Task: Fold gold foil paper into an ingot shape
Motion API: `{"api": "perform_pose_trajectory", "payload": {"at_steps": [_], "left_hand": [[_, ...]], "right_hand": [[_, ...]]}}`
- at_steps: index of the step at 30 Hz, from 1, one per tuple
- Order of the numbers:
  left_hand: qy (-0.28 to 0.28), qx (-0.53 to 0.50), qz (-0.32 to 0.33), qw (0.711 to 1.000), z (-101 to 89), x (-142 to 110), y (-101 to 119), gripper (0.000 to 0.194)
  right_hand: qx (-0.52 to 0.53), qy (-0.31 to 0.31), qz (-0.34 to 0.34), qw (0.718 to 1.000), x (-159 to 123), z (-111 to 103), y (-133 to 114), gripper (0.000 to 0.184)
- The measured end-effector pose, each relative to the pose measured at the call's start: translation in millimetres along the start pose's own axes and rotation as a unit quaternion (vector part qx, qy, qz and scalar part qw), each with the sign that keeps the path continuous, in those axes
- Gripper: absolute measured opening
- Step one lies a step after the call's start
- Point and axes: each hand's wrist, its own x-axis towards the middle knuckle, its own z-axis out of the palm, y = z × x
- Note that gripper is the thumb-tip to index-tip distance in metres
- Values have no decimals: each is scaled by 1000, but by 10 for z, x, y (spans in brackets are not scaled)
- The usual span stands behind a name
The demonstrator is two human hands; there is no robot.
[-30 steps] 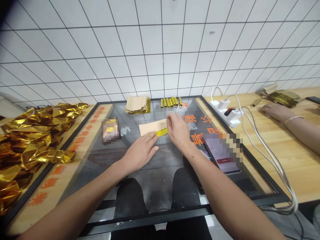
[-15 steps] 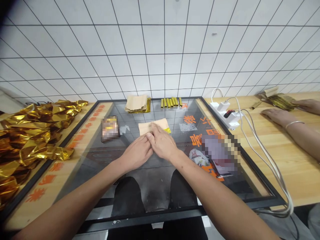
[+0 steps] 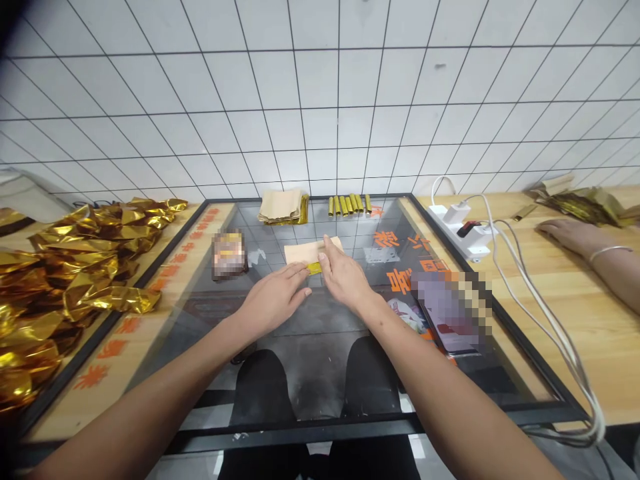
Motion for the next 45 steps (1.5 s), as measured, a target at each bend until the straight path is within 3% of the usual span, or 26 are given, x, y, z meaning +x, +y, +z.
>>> {"api": "perform_pose_trajectory", "payload": {"at_steps": [4, 10, 12, 15, 18, 21, 25, 27, 29, 32, 34, 35, 38, 40, 43, 45], "left_hand": [[-8, 28, -19, 999, -61, 71, -13, 29], [-13, 65, -33, 997, -87, 146, -18, 25], [-8, 57, -46, 997, -100, 151, -29, 25], [8, 53, -72, 996, -112, 139, -89, 29], [58, -2, -110, 992, -100, 122, -190, 29], [128, -132, -149, 972, -100, 124, -269, 26], [270, -222, -160, 923, -172, 161, -265, 19], [296, -286, -208, 887, -213, 186, -213, 17], [227, -433, -260, 833, -230, 210, -135, 24], [75, -641, -287, 708, -198, 239, -21, 42], [54, -704, -286, 648, -155, 255, 15, 46], [59, -717, -284, 634, -134, 262, 14, 46], [86, -715, -280, 634, -100, 277, -57, 46], [86, -706, -278, 645, -110, 274, -136, 44], [36, -693, -269, 668, -166, 244, -236, 38], [-12, -671, -249, 698, -209, 216, -264, 34]], "right_hand": [[18, 16, 15, 1000, 38, -48, 39, 62], [77, 98, 32, 992, 101, -204, 117, 58], [82, 112, 15, 990, 102, -258, 113, 53], [38, 78, -56, 995, 87, -321, 80, 44], [-13, 24, -109, 994, 76, -347, 53, 38], [-37, 9, -101, 994, 79, -345, 62, 23], [-72, 87, -72, 991, 68, -344, 74, 11], [-100, 145, -74, 982, 44, -339, 46, 14], [-140, 164, -96, 972, 6, -311, -17, 20], [-184, 109, -144, 966, -68, -210, -167, 23], [-190, 70, -169, 965, -119, -137, -279, 22], [-187, 45, -187, 963, -140, -112, -329, 21], [-147, -9, -243, 959, -170, -122, -411, 31], [-99, 5, -241, 966, -143, -194, -383, 37], [8, 123, -146, 982, -35, -323, -222, 34], [54, 153, -65, 985, 52, -373, -86, 42]]}}
